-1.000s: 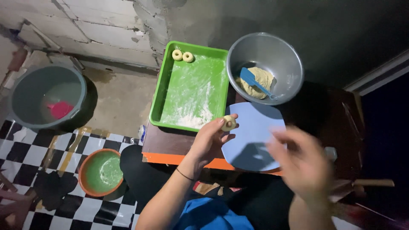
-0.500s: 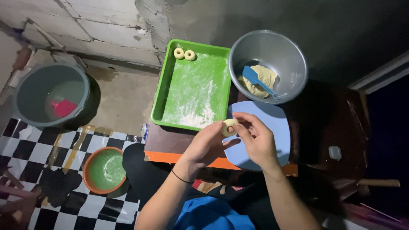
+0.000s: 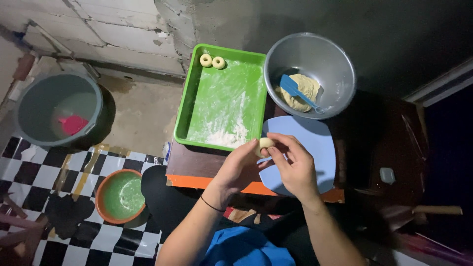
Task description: Shaping dough into small donut shapes by rolling it into balls and creating a hole in the center before placing them on a tray.
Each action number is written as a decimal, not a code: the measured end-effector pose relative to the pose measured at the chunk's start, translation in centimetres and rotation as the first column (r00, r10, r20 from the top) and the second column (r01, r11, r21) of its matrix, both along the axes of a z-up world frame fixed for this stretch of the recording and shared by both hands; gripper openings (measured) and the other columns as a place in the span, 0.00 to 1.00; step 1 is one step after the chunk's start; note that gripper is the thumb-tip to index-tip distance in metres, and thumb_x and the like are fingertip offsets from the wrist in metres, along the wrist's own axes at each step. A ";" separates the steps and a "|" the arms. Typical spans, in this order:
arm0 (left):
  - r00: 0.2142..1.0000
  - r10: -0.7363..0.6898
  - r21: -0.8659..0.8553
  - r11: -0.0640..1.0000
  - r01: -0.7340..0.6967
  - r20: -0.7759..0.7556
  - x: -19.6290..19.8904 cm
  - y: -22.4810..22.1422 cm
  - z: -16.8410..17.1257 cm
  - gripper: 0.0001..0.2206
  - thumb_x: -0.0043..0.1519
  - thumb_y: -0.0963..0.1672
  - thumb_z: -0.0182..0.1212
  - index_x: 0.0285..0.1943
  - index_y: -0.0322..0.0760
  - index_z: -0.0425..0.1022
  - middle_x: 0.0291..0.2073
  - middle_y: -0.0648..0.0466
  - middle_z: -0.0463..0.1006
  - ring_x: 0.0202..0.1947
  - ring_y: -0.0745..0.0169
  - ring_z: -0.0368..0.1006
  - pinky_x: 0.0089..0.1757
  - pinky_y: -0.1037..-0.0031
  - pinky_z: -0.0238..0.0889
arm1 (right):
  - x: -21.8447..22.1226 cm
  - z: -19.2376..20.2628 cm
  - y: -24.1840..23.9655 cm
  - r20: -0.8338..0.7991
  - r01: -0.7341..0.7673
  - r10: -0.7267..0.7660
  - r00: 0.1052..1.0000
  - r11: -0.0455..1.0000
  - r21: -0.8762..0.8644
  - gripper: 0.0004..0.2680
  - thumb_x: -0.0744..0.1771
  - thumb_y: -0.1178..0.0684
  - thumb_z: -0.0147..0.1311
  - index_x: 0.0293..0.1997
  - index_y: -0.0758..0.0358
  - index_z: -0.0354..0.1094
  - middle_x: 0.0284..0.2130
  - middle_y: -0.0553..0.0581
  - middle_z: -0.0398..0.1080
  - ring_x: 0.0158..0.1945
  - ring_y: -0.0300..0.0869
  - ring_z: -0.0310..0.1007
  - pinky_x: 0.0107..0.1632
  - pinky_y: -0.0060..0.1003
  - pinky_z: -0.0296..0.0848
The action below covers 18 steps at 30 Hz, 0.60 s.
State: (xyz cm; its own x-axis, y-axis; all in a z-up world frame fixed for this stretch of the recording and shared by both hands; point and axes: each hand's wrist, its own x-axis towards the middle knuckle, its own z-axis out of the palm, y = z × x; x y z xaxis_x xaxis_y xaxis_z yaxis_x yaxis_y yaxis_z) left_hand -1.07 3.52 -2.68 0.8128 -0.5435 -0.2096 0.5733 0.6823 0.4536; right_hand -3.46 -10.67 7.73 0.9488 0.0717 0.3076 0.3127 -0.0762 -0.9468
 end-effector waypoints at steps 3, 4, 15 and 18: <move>1.000 -0.016 0.019 1.000 0.016 0.014 0.2 -0.3 -2.3 0.19 0.70 0.54 0.53 0.43 0.35 0.72 0.49 0.44 0.69 0.65 0.19 0.55 0.46 0.14 0.48 | 0.1 0.2 -0.2 0.048 0.001 0.000 0.999 1.000 -0.028 0.09 0.68 0.67 0.50 0.54 0.78 0.70 0.39 0.65 0.73 0.38 0.48 0.81 0.30 0.43 0.86; 1.000 -0.001 0.025 1.000 0.000 0.019 0.6 -0.4 -3.4 0.19 0.70 0.54 0.53 0.43 0.33 0.72 0.48 0.40 0.70 0.63 0.15 0.57 0.44 0.14 0.49 | 0.3 0.2 -0.4 0.094 -0.020 0.026 0.995 0.997 -0.070 0.10 0.69 0.66 0.49 0.55 0.76 0.71 0.40 0.64 0.73 0.39 0.47 0.81 0.33 0.43 0.86; 0.998 -0.023 -0.024 0.999 0.021 -0.060 0.7 0.0 -1.2 0.19 0.68 0.54 0.56 0.41 0.35 0.75 0.52 0.44 0.70 0.67 0.14 0.51 0.49 0.15 0.46 | -0.2 0.4 -0.2 0.084 -0.014 0.019 0.996 0.998 -0.056 0.11 0.69 0.67 0.48 0.57 0.77 0.69 0.41 0.67 0.71 0.40 0.49 0.80 0.35 0.46 0.84; 0.998 -0.053 -0.012 0.999 0.052 -0.034 0.4 -0.4 -1.8 0.19 0.69 0.55 0.55 0.41 0.37 0.75 0.49 0.48 0.69 0.66 0.22 0.54 0.50 0.17 0.46 | -0.1 0.5 -0.2 0.071 -0.009 0.009 0.997 1.000 -0.007 0.10 0.69 0.67 0.47 0.57 0.80 0.69 0.42 0.70 0.71 0.38 0.50 0.80 0.30 0.46 0.85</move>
